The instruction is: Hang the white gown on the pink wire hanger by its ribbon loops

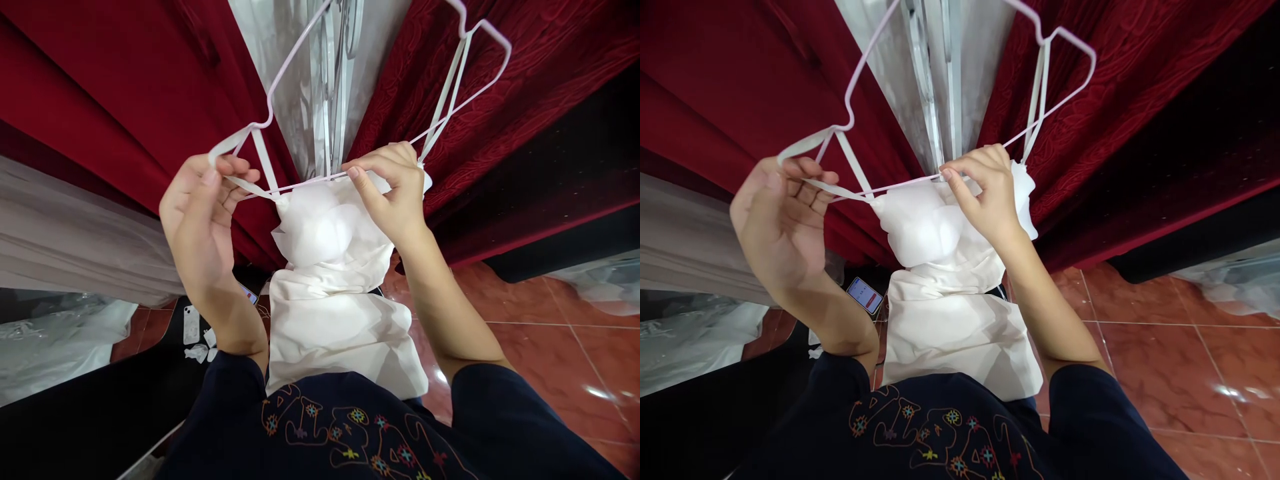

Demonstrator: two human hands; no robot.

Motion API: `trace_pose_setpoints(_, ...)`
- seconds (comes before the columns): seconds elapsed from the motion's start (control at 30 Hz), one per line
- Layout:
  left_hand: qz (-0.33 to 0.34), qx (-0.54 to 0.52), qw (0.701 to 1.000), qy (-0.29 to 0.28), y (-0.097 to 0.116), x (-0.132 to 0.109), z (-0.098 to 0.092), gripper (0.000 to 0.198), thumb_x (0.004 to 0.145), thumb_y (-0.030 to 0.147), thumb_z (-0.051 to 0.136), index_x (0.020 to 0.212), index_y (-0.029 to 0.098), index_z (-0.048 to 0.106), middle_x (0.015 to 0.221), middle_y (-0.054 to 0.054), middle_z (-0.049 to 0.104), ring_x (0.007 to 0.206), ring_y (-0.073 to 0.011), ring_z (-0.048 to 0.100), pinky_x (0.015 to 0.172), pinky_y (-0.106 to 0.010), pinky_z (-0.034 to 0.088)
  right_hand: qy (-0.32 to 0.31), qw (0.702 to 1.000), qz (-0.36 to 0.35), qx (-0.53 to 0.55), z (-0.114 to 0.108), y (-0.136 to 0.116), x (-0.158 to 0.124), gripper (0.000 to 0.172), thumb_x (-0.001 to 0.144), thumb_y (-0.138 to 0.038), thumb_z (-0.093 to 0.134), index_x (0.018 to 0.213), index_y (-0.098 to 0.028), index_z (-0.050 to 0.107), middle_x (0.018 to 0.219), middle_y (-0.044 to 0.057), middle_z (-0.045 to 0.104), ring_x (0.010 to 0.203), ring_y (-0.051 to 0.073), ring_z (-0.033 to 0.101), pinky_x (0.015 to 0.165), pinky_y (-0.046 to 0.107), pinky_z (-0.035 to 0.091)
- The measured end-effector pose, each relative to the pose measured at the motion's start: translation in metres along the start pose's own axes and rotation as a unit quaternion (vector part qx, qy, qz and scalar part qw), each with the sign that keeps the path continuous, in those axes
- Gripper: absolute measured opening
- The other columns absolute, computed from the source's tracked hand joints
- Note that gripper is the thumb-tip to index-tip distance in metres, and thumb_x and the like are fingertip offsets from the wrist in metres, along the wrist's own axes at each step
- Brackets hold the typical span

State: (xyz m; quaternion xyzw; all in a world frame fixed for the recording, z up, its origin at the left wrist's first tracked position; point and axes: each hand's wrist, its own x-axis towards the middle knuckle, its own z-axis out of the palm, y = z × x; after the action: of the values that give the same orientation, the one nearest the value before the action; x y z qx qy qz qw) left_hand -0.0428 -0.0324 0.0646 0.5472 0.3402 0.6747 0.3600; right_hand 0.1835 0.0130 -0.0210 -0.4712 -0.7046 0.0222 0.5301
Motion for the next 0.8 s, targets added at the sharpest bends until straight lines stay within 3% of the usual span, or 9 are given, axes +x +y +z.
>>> trace_pose_setpoints(0.13, 0.044, -0.104, 0.989, 0.094, -0.005, 0.006, -0.024, 0.015, 0.089, 0.036, 0.059, 0.087, 0.023, 0.066, 0.097, -0.001, 0.069, 0.107, -0.0202, 0.063, 0.107, -0.038, 0.046, 0.002, 1.0, 0.009, -0.007, 0.002, -0.003, 0.001, 0.033, 0.091, -0.049, 0.045, 0.087, -0.025, 0.067, 0.087, 0.001, 0.066, 0.086, 0.014, 0.053, 0.093, 0.038, 0.036)
trace_pose_setpoints(0.23, 0.062, -0.038, 0.99, 0.125, -0.018, 0.003, -0.035, 0.016, 0.093, 0.031, 0.056, 0.1, 0.023, 0.067, 0.112, -0.001, 0.068, 0.121, -0.0222, 0.058, 0.115, -0.04, 0.037, 0.009, 1.0, 0.01, -0.012, 0.003, -0.005, 0.001, 0.033, 0.091, -0.049, 0.044, 0.087, -0.026, 0.067, 0.087, 0.001, 0.065, 0.087, 0.015, 0.054, 0.094, 0.039, 0.037)
trace_pose_setpoints(0.3, 0.045, 0.018, 0.994, 0.103, -0.03, -0.001, -0.034, 0.02, 0.092, 0.033, 0.059, 0.106, 0.02, 0.067, 0.116, -0.007, 0.068, 0.118, -0.0255, 0.06, 0.114, -0.044, 0.039, 0.006, 1.0, 0.009, -0.013, 0.002, -0.005, 0.0, 0.033, 0.091, -0.049, 0.044, 0.087, -0.026, 0.067, 0.087, 0.001, 0.065, 0.088, 0.015, 0.054, 0.093, 0.039, 0.037)
trace_pose_setpoints(0.47, -0.027, -0.005, 1.0, 0.009, -0.053, -0.013, -0.004, 0.029, 0.097, 0.041, 0.051, 0.108, 0.019, 0.064, 0.111, -0.01, 0.071, 0.108, -0.0244, 0.066, 0.106, -0.044, 0.046, 0.014, 1.0, 0.017, -0.006, 0.003, -0.009, -0.002, 0.031, 0.09, -0.047, 0.045, 0.087, -0.026, 0.068, 0.087, 0.001, 0.067, 0.088, 0.015, 0.055, 0.092, 0.039, 0.038)
trace_pose_setpoints(0.67, -0.006, -0.101, 0.992, 0.079, -0.061, -0.024, 0.04, 0.029, 0.103, 0.037, 0.035, 0.094, 0.018, 0.056, 0.094, -0.006, 0.07, 0.099, -0.0186, 0.07, 0.105, -0.041, 0.048, 0.05, 0.999, 0.011, 0.016, 0.013, -0.019, -0.004, 0.023, 0.09, -0.04, 0.05, 0.09, -0.026, 0.068, 0.088, -0.001, 0.068, 0.087, 0.014, 0.057, 0.092, 0.039, 0.039)
trace_pose_setpoints(0.73, 0.005, -0.107, 0.991, 0.078, -0.062, -0.026, 0.046, 0.03, 0.103, 0.038, 0.033, 0.089, 0.019, 0.052, 0.088, -0.004, 0.065, 0.096, -0.0175, 0.069, 0.104, -0.041, 0.049, 0.054, 0.998, 0.0, 0.027, 0.012, -0.021, -0.003, 0.022, 0.091, -0.038, 0.049, 0.091, -0.025, 0.067, 0.089, 0.0, 0.067, 0.088, 0.014, 0.057, 0.093, 0.039, 0.04)
trace_pose_setpoints(0.8, 0.024, -0.111, 0.991, 0.075, -0.063, -0.025, 0.048, 0.029, 0.103, 0.038, 0.034, 0.086, 0.02, 0.05, 0.082, -0.002, 0.06, 0.091, -0.0165, 0.069, 0.1, -0.039, 0.051, 0.098, 0.995, -0.001, 0.028, 0.006, -0.017, -0.002, 0.021, 0.089, -0.039, 0.051, 0.093, -0.024, 0.065, 0.097, 0.004, 0.063, 0.098, 0.016, 0.056, 0.096, 0.04, 0.042)
